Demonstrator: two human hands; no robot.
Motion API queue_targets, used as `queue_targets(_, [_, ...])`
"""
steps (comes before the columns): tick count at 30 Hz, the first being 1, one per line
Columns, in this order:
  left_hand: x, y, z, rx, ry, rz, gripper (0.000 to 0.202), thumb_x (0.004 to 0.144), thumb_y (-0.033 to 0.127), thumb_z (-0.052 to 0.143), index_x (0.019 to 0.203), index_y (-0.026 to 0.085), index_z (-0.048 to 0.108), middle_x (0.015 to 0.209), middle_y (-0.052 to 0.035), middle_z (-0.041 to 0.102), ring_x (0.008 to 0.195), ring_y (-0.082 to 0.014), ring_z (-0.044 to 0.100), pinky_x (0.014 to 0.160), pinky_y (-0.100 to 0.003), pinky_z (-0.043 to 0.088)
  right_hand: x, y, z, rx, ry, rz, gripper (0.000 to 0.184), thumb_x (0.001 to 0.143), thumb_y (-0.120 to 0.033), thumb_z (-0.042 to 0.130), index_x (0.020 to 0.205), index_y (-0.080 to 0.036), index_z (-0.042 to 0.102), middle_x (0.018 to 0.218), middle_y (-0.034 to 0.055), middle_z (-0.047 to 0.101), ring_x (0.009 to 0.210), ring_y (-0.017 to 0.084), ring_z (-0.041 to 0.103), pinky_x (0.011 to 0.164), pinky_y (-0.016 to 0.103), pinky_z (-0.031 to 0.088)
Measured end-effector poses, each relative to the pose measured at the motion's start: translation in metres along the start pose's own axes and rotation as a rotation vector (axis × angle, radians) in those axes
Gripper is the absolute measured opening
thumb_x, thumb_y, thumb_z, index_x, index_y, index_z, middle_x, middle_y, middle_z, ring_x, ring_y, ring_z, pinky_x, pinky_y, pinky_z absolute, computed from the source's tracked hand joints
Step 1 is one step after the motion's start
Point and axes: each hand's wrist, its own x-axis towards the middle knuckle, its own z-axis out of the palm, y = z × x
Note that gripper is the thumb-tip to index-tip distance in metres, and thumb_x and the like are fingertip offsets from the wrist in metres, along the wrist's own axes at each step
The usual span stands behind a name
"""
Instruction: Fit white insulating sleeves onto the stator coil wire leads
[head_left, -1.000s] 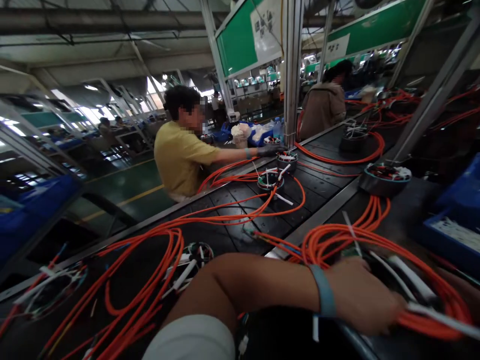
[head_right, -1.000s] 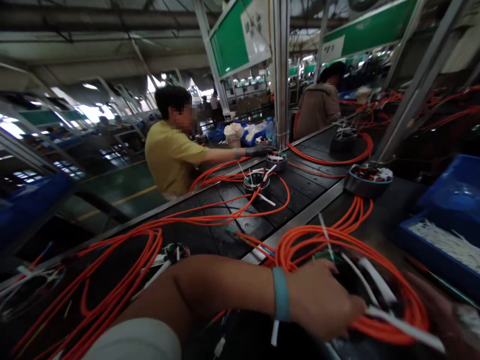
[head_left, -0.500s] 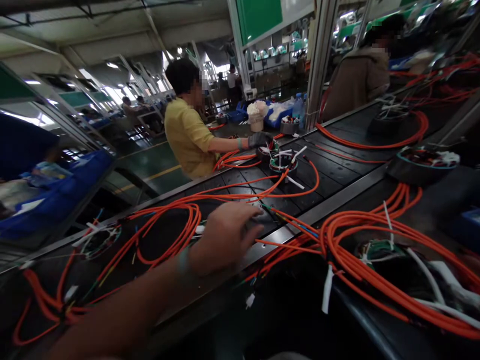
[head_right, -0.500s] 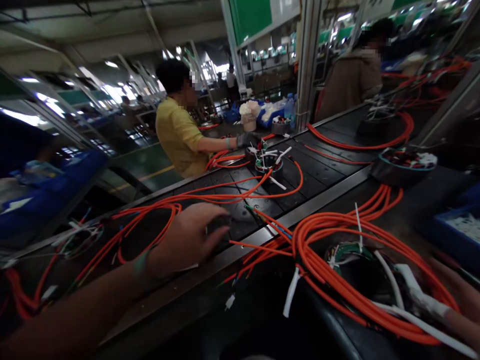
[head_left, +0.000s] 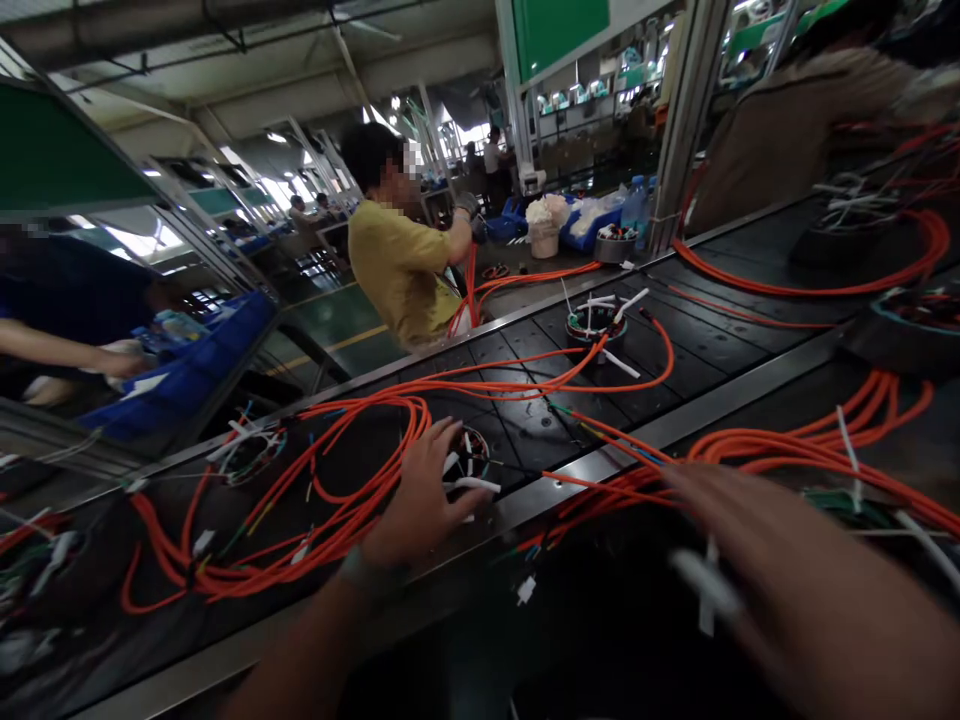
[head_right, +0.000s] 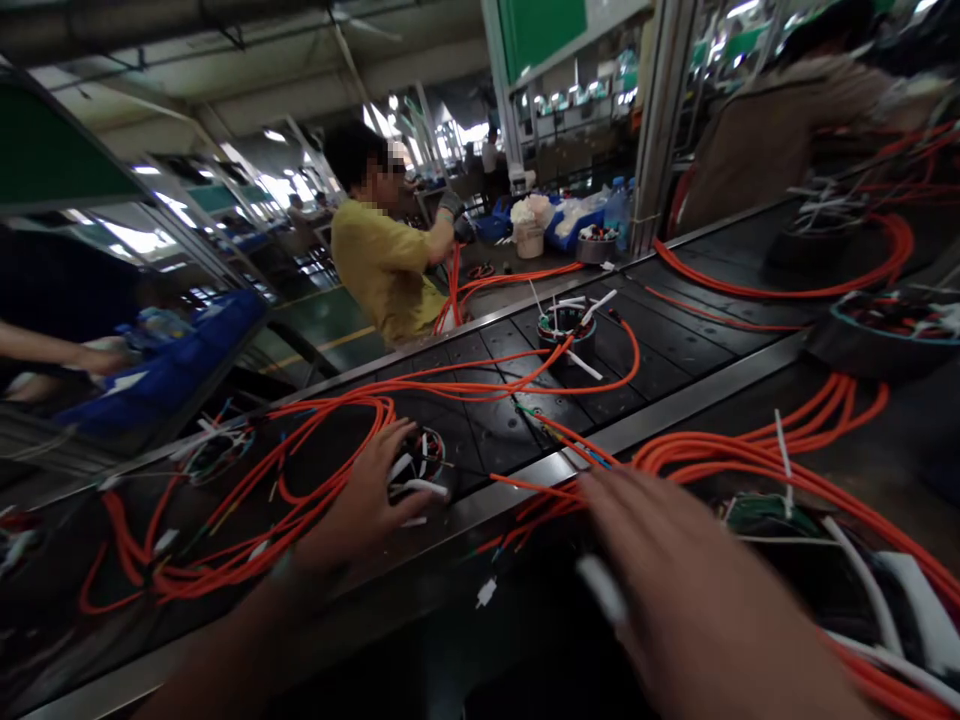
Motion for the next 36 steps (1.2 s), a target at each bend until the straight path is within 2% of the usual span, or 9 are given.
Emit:
queue_targets(5, [0.023,-0.023,-0.037,-0.043,-0.291,0.068,0.034,0.089,0.027,0.042,0.119,0.019,0.057,0.12,-0.0092,0.059,0.112,-0.0221,0.052,0.1,-0.038,0.038,0.077,-0.035,0.043,-0.261,-0.372,0.021,0.038,0.078,-0.002,0.037,0.106,-0.014,0.06,0.085,0.0111,0.068,0.08,0.025,0.065,0.071,0.033,0.048])
queue_targets(9, [0.063,-0.034,-0.044,-0.125,-0.426,0.136,0.019,0.08,0.025,0.057,0.093,0.017,0.068,0.091,-0.0052,0.066,0.087,-0.0169,0.06,0.083,-0.027,0.046,0.091,-0.022,0.053,-0.058,-0.336,0.137,0.026,0.086,-0.01,0.037,0.091,-0.019,0.061,0.079,0.0057,0.068,0.075,0.018,0.065,0.062,0.022,0.042])
queue_targets(14, [0.084,-0.01,-0.066,-0.127,-0.138,0.152,0.025,0.087,0.027,0.045,0.098,0.015,0.064,0.115,-0.0099,0.056,0.112,-0.0211,0.049,0.101,-0.036,0.036,0.084,-0.011,0.043,0.051,-0.234,0.159,0.027,0.092,-0.02,0.035,0.097,-0.022,0.062,0.082,0.0045,0.068,0.078,0.016,0.064,0.068,0.022,0.043])
queue_targets(17, [0.052,0.022,-0.063,-0.066,0.194,0.196,0.037,0.088,0.033,0.047,0.122,0.02,0.052,0.134,-0.0089,0.045,0.124,-0.024,0.041,0.106,-0.042,0.031,0.072,-0.01,0.036,-0.114,-0.239,0.077,0.026,0.086,-0.014,0.042,0.094,-0.023,0.065,0.082,0.0053,0.067,0.087,0.021,0.062,0.083,0.033,0.043])
queue_targets(22, [-0.002,0.024,-0.003,0.269,0.026,0.216,0.042,0.08,0.027,0.054,0.122,0.03,0.054,0.13,-0.0067,0.054,0.122,-0.0363,0.044,0.101,-0.063,0.026,0.036,-0.007,0.031,-0.379,-0.261,0.007,0.014,0.076,-0.014,0.059,0.08,-0.021,0.07,0.092,0.0072,0.066,0.117,0.038,0.046,0.099,0.069,0.018])
queue_targets(27, [0.023,-0.03,0.024,0.316,0.075,0.141,0.039,0.083,0.029,0.045,0.12,0.022,0.055,0.122,-0.0124,0.059,0.113,-0.035,0.052,0.09,-0.051,0.044,-0.02,-0.005,0.044,-0.409,-0.366,-0.019,0.018,0.076,-0.014,0.06,0.087,-0.022,0.072,0.105,0.0104,0.065,0.128,0.039,0.033,0.092,0.074,0.027])
queue_targets(30, [0.045,-0.039,0.011,0.357,0.112,0.115,0.041,0.083,0.035,0.04,0.12,0.024,0.052,0.118,-0.0131,0.06,0.11,-0.0412,0.053,0.089,-0.063,0.04,-0.058,-0.003,0.047,-0.399,-0.365,-0.041,0.017,0.08,-0.02,0.059,0.091,-0.021,0.072,0.105,0.0108,0.066,0.129,0.036,0.033,0.097,0.072,0.028])
queue_targets(33, [0.054,-0.011,0.008,0.282,0.289,0.112,0.05,0.08,0.045,0.045,0.129,0.037,0.041,0.132,-0.0038,0.051,0.124,-0.0462,0.038,0.098,-0.075,0.017,-0.082,-0.004,0.033,-0.328,-0.386,-0.03,0.016,0.084,-0.023,0.057,0.083,-0.019,0.072,0.084,0.0092,0.07,0.124,0.032,0.042,0.103,0.067,0.024])
queue_targets(36, [0.062,0.051,0.024,-0.173,0.129,0.296,0.044,0.081,0.043,0.052,0.124,0.039,0.046,0.127,0.0013,0.056,0.117,-0.0325,0.05,0.1,-0.054,0.039,-0.09,-0.008,0.001,-0.1,-0.31,-0.031,0.021,0.087,-0.02,0.052,0.077,-0.022,0.07,0.073,0.001,0.069,0.116,0.021,0.052,0.113,0.055,0.016])
